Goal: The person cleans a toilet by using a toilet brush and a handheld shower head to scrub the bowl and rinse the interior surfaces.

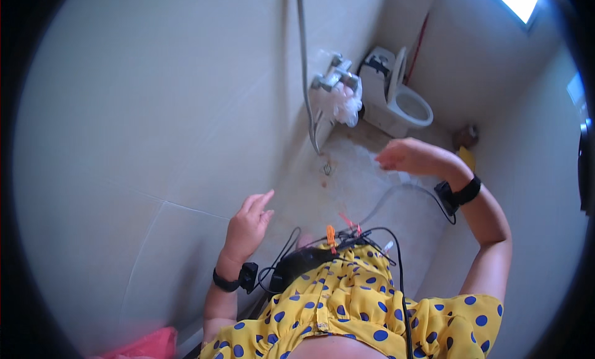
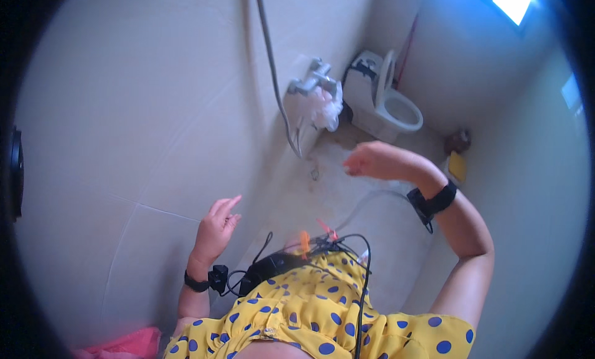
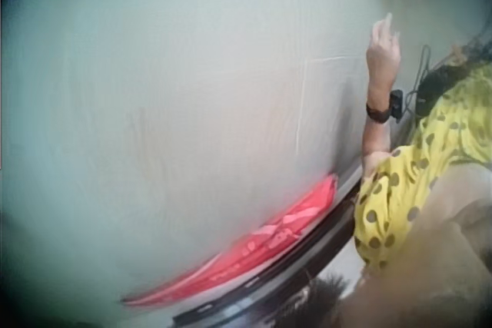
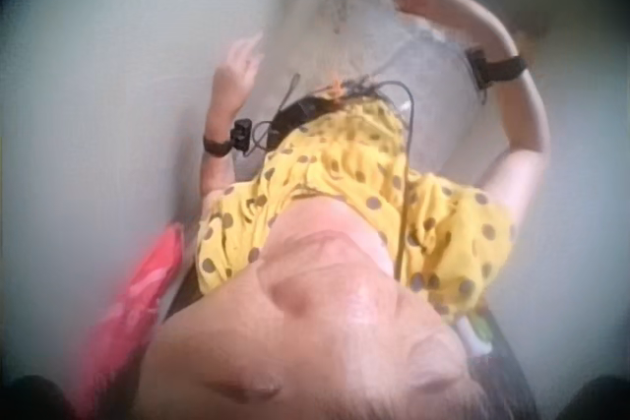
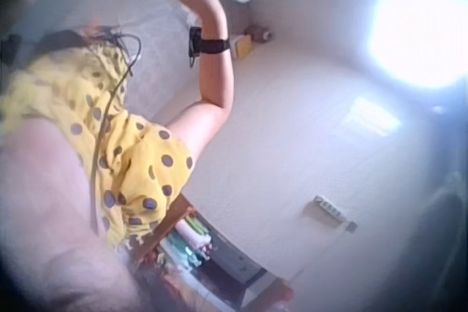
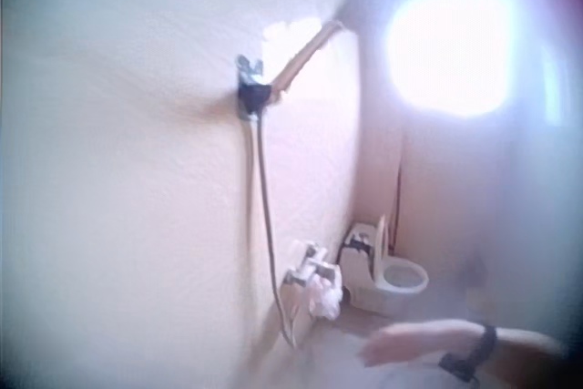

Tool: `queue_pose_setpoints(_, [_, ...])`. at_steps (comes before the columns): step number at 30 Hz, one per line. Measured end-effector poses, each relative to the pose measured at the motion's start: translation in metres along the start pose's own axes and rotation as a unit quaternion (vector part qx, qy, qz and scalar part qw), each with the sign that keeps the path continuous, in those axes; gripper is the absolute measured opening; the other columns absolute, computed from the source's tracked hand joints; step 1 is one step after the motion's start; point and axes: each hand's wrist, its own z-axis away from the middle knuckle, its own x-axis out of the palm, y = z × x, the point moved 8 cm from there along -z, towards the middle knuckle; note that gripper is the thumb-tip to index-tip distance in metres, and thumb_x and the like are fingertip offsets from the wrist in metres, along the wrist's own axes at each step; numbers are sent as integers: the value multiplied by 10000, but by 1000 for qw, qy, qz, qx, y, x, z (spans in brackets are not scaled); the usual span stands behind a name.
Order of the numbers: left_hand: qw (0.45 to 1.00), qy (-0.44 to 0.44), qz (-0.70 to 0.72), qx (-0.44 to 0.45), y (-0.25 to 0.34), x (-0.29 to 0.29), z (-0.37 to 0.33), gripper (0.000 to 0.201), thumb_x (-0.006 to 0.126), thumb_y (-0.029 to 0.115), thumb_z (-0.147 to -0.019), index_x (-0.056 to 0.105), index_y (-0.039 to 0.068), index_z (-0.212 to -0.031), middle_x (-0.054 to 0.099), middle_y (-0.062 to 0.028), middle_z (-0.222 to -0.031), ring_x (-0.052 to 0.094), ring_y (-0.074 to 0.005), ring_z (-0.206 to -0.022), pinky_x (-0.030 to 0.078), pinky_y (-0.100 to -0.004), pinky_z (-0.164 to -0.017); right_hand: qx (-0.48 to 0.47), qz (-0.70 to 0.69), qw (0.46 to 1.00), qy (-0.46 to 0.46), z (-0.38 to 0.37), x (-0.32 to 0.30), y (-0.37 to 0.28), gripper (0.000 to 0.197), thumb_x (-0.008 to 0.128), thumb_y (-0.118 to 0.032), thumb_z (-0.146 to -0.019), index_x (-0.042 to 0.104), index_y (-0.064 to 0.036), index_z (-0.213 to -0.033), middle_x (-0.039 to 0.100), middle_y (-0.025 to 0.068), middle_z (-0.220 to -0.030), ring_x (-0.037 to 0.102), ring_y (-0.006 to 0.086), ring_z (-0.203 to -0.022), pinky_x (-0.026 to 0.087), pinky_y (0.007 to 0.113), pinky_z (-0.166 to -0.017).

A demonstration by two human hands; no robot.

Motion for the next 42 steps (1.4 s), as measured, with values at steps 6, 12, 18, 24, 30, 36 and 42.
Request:
queue_pose_setpoints(6, [998, 58, -7, 16, -12, -10, 20, 383, 614, 88, -835, 550, 97, -1213, 575, -114, -1075, 623, -272, -793, 508, -362, -694, -20, -133, 976, 169, -73, -142, -108, 250, 588, -167, -880, 619, -2, -1065, 643, 90, -965, 616, 152, -806, 496, 296, -769])
queue_pose_setpoints(12, [995, 100, 8, 28, -29, 7, 32, 375, 617, 75, -832, 553, 77, -1202, 574, -124, -1063, 621, -273, -773, 513, -351, -683, -30, -146, 922, 358, -103, -228, -131, 677, 619, -527, -833, 516, 54, -1166, 575, 117, -1089, 557, 187, -994, 481, 316, -832])
queue_pose_setpoints(18, [992, 122, 17, 7, -40, 4, 43, 373, 617, 72, -831, 554, 70, -1198, 575, -124, -1050, 622, -270, -773, 513, -347, -682, -167, -183, 782, 572, -94, -281, -179, 644, 683, -540, -771, 589, 51, -1007, 597, 62, -831, 585, 124, -770, 454, 237, -570])
queue_pose_setpoints(24, [993, 104, 33, 33, -31, 13, 28, 370, 621, 79, -830, 558, 73, -1195, 576, -119, -1052, 622, -273, -789, 513, -349, -688, -251, -160, 717, 630, -122, -354, -137, 157, 591, -127, -822, 630, 19, -782, 583, 53, -619, 524, 110, -486, 395, 237, -438])
queue_pose_setpoints(30, [997, 71, 34, 18, -30, 16, 20, 362, 608, 84, -841, 557, 81, -1199, 576, -121, -1071, 623, -276, -794, 510, -354, -699, -262, -149, 637, 710, -109, -393, -135, 243, 623, -222, -817, 592, 19, -832, 599, 88, -707, 553, 163, -584, 443, 318, -554])
queue_pose_setpoints(36, [998, 39, 43, 7, -34, 16, 13, 353, 596, 95, -851, 555, 80, -1202, 575, -125, -1083, 625, -273, -798, 509, -352, -706, -232, -155, 642, 714, -49, -401, -113, 243, 598, -209, -848, 588, 19, -930, 640, 129, -856, 606, 194, -743, 481, 323, -672])
queue_pose_setpoints(42, [998, -4, 63, 6, -49, 21, -8, 363, 597, 94, -850, 548, 76, -1209, 573, -131, -1095, 626, -273, -806, 508, -349, -712, -146, -235, 771, 573, -3, -355, -79, 203, 565, -184, -880, 584, 10, -937, 641, 129, -905, 622, 213, -841, 502, 323, -764])
